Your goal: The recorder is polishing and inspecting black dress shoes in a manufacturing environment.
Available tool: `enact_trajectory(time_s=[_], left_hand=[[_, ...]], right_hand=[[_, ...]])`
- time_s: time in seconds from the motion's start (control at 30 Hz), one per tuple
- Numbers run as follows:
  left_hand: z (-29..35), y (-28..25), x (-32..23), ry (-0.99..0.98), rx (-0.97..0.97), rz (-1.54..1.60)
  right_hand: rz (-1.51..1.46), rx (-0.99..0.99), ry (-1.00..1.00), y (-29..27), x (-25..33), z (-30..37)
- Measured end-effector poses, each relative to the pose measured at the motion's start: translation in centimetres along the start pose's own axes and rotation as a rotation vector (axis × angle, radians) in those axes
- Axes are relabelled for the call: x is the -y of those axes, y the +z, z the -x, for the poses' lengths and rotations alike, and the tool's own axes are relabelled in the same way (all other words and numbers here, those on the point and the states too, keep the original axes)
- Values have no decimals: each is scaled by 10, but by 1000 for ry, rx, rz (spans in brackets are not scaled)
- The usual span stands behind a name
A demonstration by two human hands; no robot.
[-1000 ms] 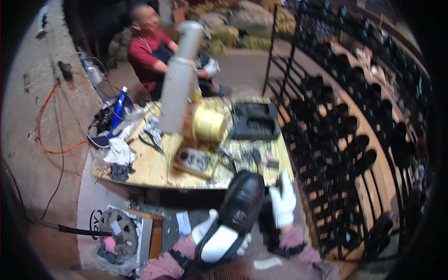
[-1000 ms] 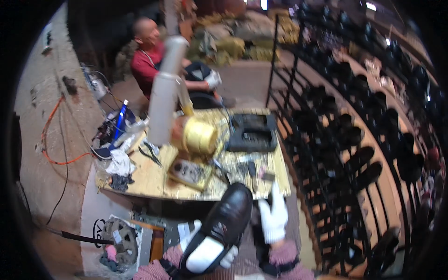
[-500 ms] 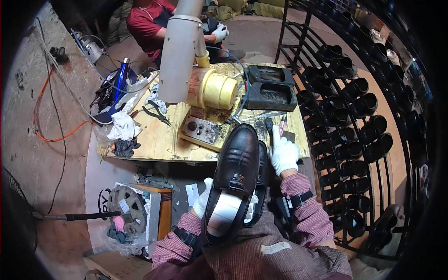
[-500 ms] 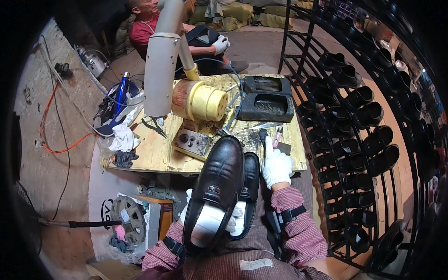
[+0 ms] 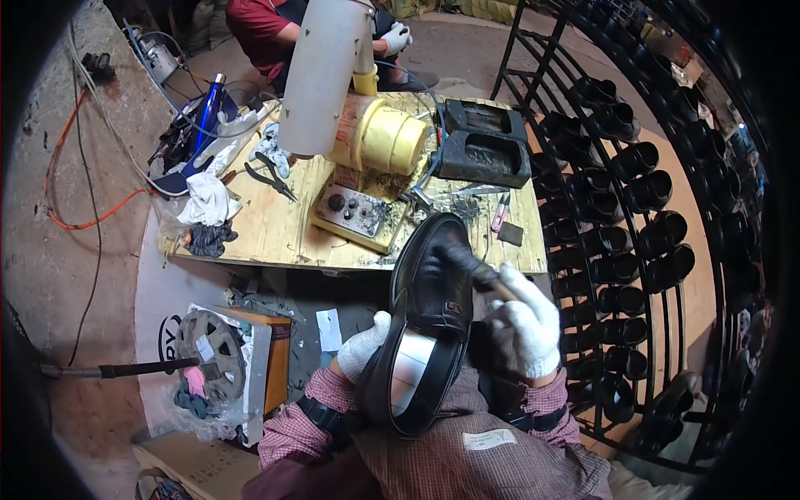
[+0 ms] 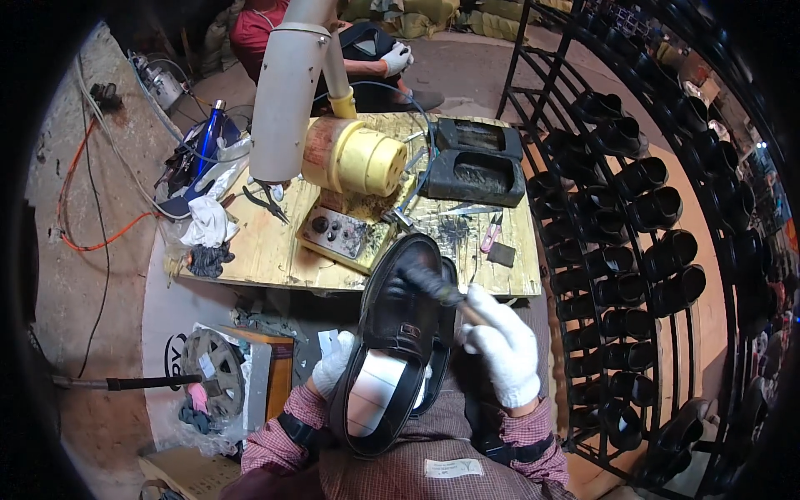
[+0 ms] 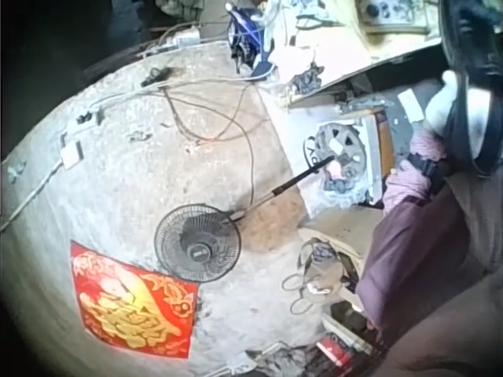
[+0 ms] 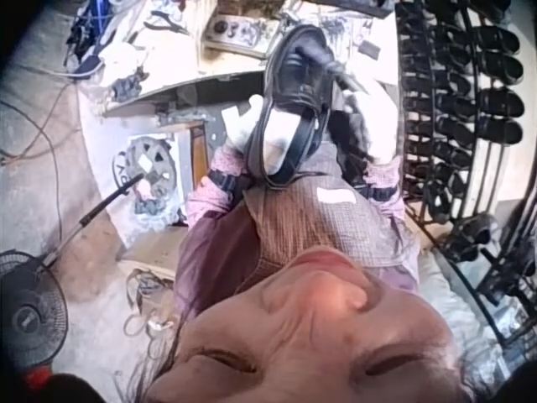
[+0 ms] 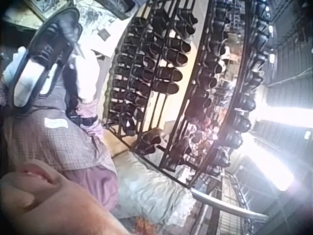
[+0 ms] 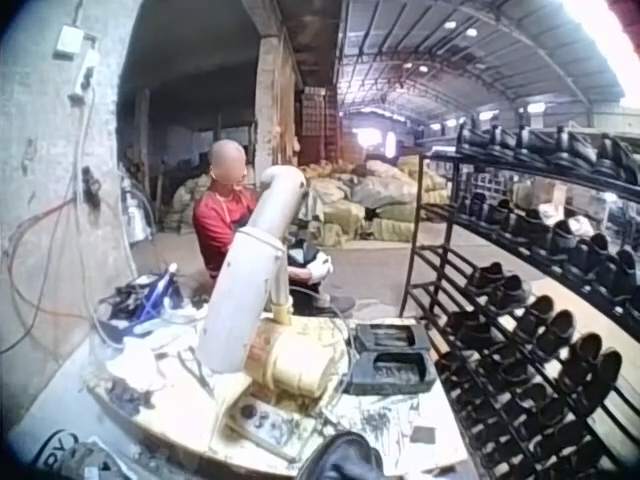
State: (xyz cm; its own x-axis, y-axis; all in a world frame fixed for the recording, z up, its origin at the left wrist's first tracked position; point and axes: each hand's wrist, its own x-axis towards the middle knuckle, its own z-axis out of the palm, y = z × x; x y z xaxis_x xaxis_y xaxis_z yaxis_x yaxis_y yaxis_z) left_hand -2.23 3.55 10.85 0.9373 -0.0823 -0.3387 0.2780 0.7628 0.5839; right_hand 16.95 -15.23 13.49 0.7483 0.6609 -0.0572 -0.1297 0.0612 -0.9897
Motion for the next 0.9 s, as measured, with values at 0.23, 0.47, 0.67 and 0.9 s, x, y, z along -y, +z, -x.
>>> enact_trajectory(time_s=[0.23,0.47,0.67,0.9], left_hand=[[10,33,-16,108,105,-12],[10,40,-5,102,-88,2],[-1,22,6,106,307,600],[-10,13,17,107,52,45]], right_hand=[[322,329,-278,-8,38,5],[290,241,-114,-9,38,3],[-278,37,60,-27,26,-1],[-50,262,101,-18,-1,8]])
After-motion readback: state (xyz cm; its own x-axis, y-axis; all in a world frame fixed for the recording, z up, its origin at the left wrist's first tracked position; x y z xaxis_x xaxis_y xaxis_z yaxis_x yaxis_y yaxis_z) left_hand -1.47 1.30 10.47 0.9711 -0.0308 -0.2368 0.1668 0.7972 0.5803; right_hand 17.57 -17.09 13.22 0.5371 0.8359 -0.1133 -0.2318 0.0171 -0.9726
